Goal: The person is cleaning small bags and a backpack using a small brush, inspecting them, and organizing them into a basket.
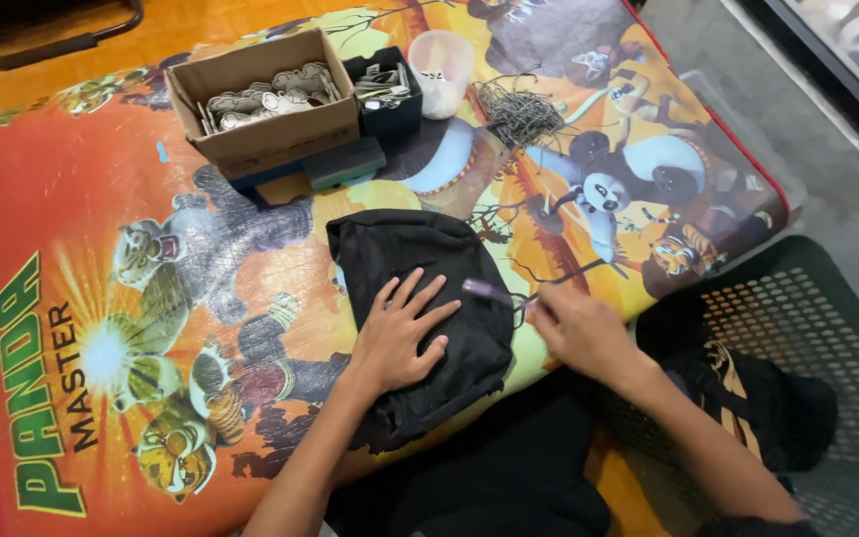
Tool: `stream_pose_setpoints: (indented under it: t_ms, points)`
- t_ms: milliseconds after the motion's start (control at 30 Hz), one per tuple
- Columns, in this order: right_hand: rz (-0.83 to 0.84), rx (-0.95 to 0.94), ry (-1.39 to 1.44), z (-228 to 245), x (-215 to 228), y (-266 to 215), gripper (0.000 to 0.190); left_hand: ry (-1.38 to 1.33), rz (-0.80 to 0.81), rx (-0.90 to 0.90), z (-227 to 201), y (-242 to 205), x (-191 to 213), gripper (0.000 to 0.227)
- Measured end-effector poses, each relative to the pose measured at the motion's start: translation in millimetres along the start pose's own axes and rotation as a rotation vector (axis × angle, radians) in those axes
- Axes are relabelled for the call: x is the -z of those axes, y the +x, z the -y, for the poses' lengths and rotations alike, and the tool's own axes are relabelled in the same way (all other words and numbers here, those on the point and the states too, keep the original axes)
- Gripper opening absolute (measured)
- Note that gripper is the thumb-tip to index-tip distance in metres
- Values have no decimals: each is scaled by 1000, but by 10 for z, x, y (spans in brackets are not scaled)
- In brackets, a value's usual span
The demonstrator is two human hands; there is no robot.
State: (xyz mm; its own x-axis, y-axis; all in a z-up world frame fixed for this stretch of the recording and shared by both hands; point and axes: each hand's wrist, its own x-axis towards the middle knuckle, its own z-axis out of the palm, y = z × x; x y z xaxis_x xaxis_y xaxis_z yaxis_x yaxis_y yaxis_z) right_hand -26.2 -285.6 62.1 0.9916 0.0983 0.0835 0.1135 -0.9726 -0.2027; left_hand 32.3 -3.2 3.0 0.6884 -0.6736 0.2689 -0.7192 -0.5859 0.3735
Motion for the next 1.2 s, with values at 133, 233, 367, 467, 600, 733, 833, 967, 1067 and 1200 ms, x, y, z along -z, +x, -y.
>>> stream_pose_setpoints:
  t_ms: [133, 233, 367, 467, 600, 733, 833, 967, 1067, 1200]
  points:
    - [-26, -54, -37, -300, -329, 20, 23, 11, -1, -12, 7, -2, 2, 50]
    - [-224, -75, -210, -103, -273, -90, 14, 31, 6, 2, -12, -15, 0, 51]
    - [-148, -302, 278, 80, -289, -319, 18, 44, -10, 17, -13, 16, -11, 52]
    - [-94, -495, 569, 223, -343, -467, 24, 33, -19, 49, -115, -2, -53, 51]
    - [-100, -588, 622, 389, -435, -370, 36, 10, -31, 130, -235, 19, -171, 50]
    - [-76, -607, 489, 408, -498, -268, 38, 58, 18, 155, -145, 276, -38, 43]
    - [-90, -640, 484, 388, -508, -213, 37, 36, -101, 140, 51, 607, -13, 23]
    - [-40, -630, 536, 351, -522, -184, 34, 187, -209, 30, 339, 1011, -236, 17]
    - [2, -591, 557, 269, -573, -194, 31, 235, -196, -58, 405, 1138, -267, 15]
    - [-52, -519, 714, 247, -534, -222, 24, 167, -172, -83, 501, 1215, -272, 7]
